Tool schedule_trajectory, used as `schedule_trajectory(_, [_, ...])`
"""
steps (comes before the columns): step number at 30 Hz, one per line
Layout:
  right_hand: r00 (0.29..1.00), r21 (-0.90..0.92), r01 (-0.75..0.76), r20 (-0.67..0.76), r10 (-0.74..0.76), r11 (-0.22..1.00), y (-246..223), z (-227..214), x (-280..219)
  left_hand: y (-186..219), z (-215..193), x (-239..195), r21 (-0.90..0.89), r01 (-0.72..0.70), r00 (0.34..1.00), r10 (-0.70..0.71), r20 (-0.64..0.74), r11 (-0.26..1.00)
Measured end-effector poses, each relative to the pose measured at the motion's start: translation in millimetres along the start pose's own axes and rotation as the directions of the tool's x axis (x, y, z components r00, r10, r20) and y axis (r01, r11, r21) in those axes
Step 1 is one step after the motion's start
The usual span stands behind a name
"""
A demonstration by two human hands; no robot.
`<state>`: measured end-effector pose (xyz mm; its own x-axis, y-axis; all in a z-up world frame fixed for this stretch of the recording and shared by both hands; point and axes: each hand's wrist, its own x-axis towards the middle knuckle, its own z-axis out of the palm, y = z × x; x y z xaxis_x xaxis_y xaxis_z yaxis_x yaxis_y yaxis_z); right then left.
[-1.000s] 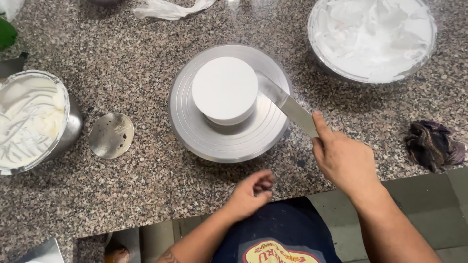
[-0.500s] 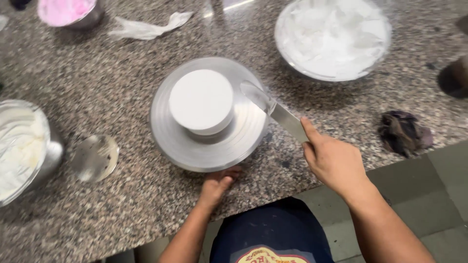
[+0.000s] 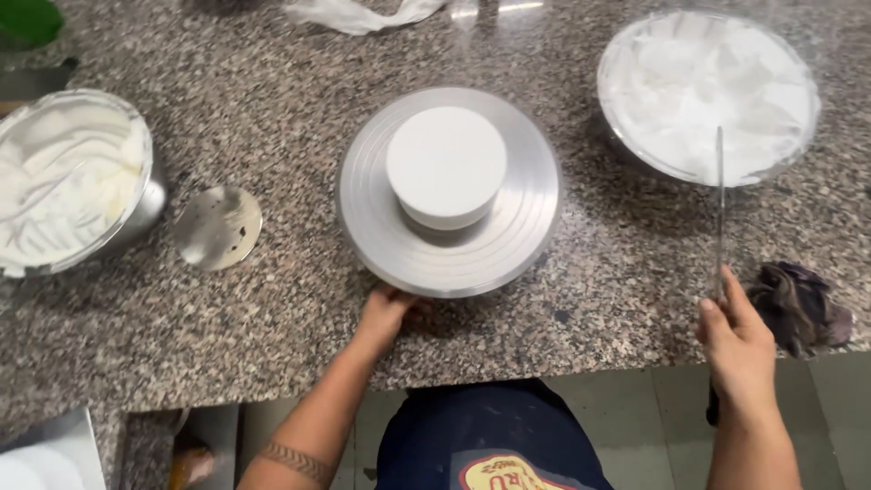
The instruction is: The person smooths white frosting on a cake set on a rotating turntable, holding a flat metal scraper against the cake's side while spinning the turntable with the other hand. They periodically wipe the scraper clean on a cloth and resume smoothing the frosted sides.
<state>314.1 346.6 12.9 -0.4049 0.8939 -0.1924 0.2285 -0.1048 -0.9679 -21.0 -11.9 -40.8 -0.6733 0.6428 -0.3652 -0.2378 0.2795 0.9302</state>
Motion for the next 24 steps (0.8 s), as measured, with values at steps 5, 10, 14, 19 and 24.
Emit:
schedule_trajectory(5, [0.856, -0.790, 0.348, 0.049, -0.514, 0.505, 19.3, 8.9, 6.7, -6.9, 8.2, 6.9, -0.121, 0.072, 0.980, -0.093, -0.177, 0.990])
schedule_trajectory(10, [0.890, -0.786, 0.312, 0.045, -0.454, 0.534, 6.7, -9.2, -55.5, -15.2, -14.3, -16.2, -0.180, 0.038, 0.993, -0.058, -0.106, 0.983])
schedule_trajectory(14, [0.906, -0.465, 0.404, 0.089, -0.413, 0.787, 9.0, -16.9, -72.5, 24.5, -76.0, -22.6, -0.171, -0.212, 0.927, 0.143, -0.347, 0.962])
schedule_trajectory(19, [0.983, 0.100, 0.151, 0.086, -0.160, 0.983, -9.2, 20.3, -57.2, 32.8, -56.6, -8.3, -0.388, -0.419, 0.756, 0.080, -0.649, 0.821])
schedule_trajectory(24, [0.977, 0.247, 0.062, 0.183, -0.109, 0.967, -38.2, 62.1, -51.6, 51.4, 131.3, -53.4, 0.517, -0.247, 0.968, 0.185, 0.169, 0.819])
